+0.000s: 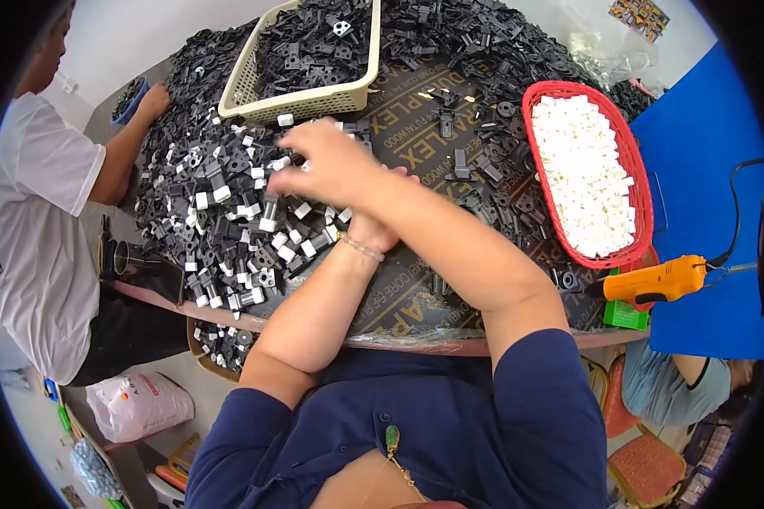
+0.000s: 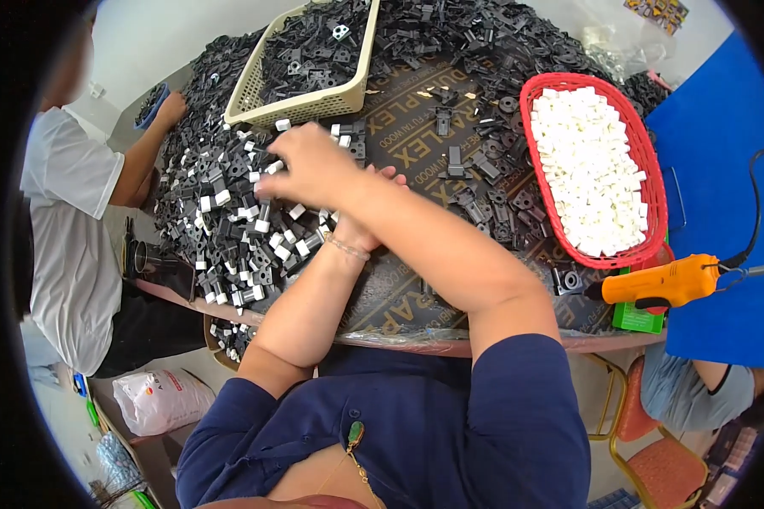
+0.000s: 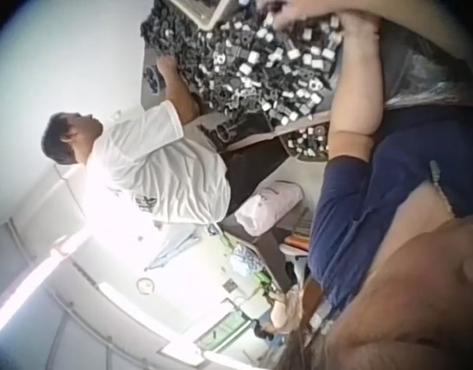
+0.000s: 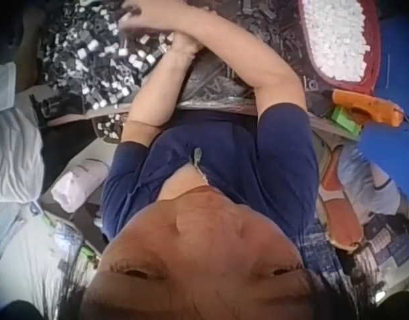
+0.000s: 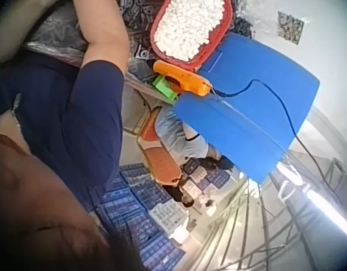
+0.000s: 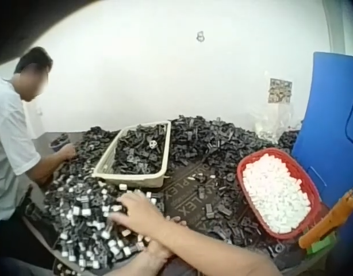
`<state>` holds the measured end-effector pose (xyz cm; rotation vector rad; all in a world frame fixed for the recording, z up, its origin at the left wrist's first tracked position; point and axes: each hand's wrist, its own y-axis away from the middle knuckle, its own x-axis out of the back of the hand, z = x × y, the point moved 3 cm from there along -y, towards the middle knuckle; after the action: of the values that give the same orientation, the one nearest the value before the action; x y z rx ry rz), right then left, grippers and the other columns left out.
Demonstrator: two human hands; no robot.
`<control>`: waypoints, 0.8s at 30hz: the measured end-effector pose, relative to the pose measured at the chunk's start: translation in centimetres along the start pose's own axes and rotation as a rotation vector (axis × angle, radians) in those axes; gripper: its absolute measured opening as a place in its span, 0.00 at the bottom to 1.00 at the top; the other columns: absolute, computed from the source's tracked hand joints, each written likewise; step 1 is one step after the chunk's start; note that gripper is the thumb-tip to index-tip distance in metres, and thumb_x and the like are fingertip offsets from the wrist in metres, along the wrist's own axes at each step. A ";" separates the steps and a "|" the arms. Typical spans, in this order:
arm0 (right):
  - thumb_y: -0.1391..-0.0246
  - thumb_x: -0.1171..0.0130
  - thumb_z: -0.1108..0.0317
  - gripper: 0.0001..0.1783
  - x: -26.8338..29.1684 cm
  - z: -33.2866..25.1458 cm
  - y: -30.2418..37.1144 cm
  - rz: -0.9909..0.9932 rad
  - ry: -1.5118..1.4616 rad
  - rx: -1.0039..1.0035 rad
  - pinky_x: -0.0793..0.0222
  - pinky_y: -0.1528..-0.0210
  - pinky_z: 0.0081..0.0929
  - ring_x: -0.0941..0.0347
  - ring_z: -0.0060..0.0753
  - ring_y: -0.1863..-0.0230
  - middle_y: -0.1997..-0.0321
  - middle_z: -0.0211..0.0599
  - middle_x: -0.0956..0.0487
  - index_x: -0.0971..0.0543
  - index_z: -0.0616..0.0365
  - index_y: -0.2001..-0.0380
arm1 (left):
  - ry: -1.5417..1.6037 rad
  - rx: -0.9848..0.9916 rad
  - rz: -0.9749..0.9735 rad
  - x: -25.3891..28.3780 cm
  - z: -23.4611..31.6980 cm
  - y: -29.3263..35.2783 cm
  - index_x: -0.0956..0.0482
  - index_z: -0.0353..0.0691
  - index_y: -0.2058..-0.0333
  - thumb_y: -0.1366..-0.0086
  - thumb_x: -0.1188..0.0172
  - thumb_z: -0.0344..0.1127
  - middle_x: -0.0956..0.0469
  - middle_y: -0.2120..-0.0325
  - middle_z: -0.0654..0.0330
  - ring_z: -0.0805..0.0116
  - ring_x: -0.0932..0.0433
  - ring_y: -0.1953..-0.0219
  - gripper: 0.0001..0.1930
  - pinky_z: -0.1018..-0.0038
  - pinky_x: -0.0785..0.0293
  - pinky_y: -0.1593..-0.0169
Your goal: Assembling small black and white plastic components at a workbench in a factory setting.
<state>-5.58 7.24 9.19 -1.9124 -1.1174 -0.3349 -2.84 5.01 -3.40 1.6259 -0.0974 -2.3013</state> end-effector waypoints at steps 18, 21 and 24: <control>0.55 0.30 0.66 0.25 14.6 3.0 12.2 -0.028 0.152 -0.248 0.28 0.47 0.36 0.24 0.43 0.50 0.50 0.45 0.21 0.21 0.60 0.51 | -0.265 -0.047 -0.043 -3.7 -0.5 1.9 0.32 0.41 0.40 0.29 0.44 0.31 0.23 0.51 0.53 0.64 0.22 0.51 0.20 0.67 0.23 0.47; 0.47 0.36 0.71 0.16 20.7 4.8 15.2 0.283 0.517 -0.439 0.27 0.50 0.35 0.22 0.45 0.54 0.54 0.48 0.20 0.19 0.61 0.54 | -0.340 -0.078 -0.042 -4.2 -0.1 2.1 0.30 0.41 0.42 0.30 0.42 0.31 0.21 0.53 0.54 0.66 0.20 0.52 0.19 0.70 0.21 0.50; 0.47 0.35 0.69 0.19 25.9 7.5 20.0 0.238 0.910 -0.840 0.28 0.48 0.42 0.23 0.54 0.51 0.54 0.56 0.20 0.21 0.62 0.51 | -0.372 0.014 -0.106 -4.4 -0.2 2.1 0.28 0.41 0.43 0.31 0.41 0.31 0.21 0.54 0.53 0.67 0.19 0.55 0.18 0.70 0.21 0.51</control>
<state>23.73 23.65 9.37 -2.1298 -0.1054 -1.5290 -0.85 4.35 1.03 1.2161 -0.1137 -2.6649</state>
